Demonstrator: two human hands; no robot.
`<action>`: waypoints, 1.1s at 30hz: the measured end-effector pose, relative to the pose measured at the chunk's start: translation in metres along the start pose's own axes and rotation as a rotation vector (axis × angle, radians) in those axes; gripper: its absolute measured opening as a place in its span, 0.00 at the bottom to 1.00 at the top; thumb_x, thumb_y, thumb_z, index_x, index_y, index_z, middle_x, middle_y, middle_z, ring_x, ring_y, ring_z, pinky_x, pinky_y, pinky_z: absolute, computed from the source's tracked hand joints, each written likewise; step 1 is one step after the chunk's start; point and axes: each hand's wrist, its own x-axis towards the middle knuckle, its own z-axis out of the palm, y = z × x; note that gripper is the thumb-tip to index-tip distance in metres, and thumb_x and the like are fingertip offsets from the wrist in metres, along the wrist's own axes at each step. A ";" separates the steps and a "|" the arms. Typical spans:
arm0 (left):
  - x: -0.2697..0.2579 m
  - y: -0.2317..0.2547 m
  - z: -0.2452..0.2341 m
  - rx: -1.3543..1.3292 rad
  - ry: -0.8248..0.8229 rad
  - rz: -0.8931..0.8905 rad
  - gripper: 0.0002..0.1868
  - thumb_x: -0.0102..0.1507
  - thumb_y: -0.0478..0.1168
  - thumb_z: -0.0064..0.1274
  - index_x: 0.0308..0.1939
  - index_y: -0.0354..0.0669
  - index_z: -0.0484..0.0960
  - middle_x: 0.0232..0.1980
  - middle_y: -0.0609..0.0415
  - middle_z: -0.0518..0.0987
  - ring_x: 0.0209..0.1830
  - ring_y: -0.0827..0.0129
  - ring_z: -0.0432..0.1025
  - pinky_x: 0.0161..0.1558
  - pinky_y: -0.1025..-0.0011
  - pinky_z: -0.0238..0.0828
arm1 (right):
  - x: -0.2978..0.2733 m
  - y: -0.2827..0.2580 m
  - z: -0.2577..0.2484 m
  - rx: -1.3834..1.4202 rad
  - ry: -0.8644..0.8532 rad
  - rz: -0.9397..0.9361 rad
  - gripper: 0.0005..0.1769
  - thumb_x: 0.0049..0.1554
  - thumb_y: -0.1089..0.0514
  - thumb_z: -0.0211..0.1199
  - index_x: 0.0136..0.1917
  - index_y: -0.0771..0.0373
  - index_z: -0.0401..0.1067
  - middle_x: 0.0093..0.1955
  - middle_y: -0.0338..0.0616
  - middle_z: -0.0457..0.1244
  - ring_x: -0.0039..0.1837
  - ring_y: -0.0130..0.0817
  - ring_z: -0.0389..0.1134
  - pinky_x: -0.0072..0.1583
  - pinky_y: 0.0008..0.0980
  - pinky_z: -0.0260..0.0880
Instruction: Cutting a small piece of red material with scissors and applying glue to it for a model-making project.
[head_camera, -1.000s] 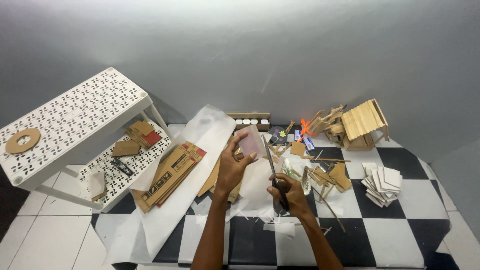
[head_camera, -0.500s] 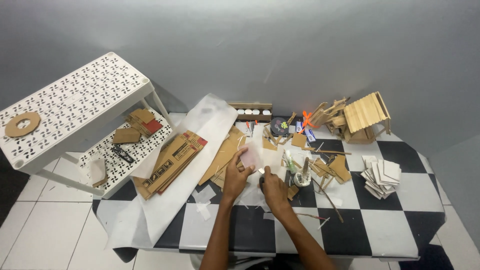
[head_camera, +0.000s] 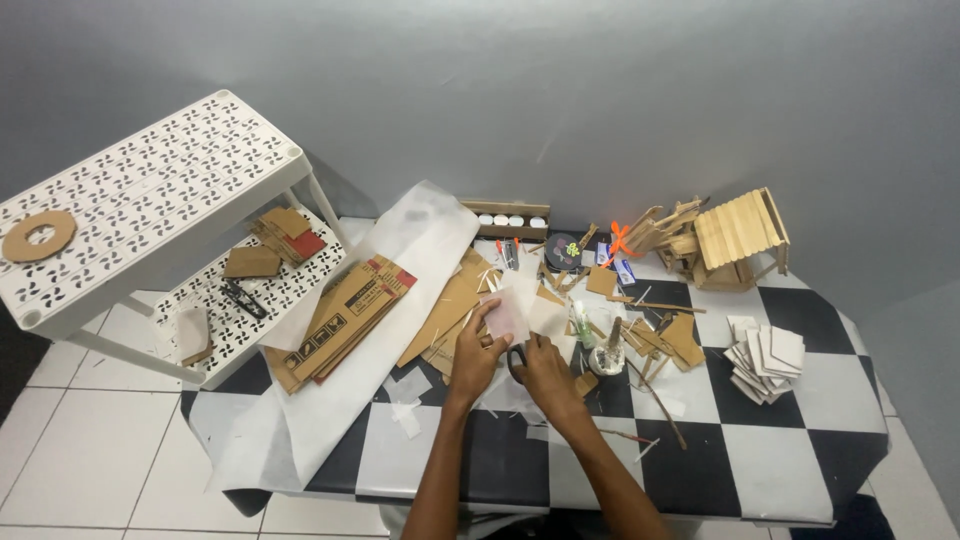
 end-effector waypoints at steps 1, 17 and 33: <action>0.000 0.002 0.001 -0.005 -0.003 -0.001 0.35 0.58 0.25 0.53 0.70 0.41 0.68 0.61 0.41 0.73 0.43 0.57 0.79 0.41 0.68 0.84 | 0.003 0.004 0.004 -0.014 -0.047 0.011 0.29 0.59 0.63 0.62 0.69 0.76 0.59 0.58 0.69 0.62 0.61 0.62 0.69 0.56 0.51 0.74; -0.011 -0.033 0.032 0.018 -0.017 -0.039 0.21 0.57 0.26 0.56 0.53 0.46 0.86 0.38 0.51 0.85 0.37 0.68 0.80 0.36 0.76 0.82 | 0.004 0.061 0.019 1.106 0.191 0.134 0.11 0.59 0.61 0.66 0.55 0.65 0.77 0.41 0.47 0.69 0.42 0.34 0.71 0.46 0.32 0.75; -0.031 -0.027 0.050 -0.141 0.035 -0.245 0.18 0.57 0.31 0.65 0.51 0.34 0.82 0.39 0.50 0.82 0.37 0.67 0.78 0.42 0.70 0.81 | -0.029 0.103 -0.024 1.185 0.261 0.083 0.15 0.59 0.62 0.67 0.59 0.66 0.74 0.44 0.48 0.70 0.43 0.30 0.70 0.45 0.29 0.74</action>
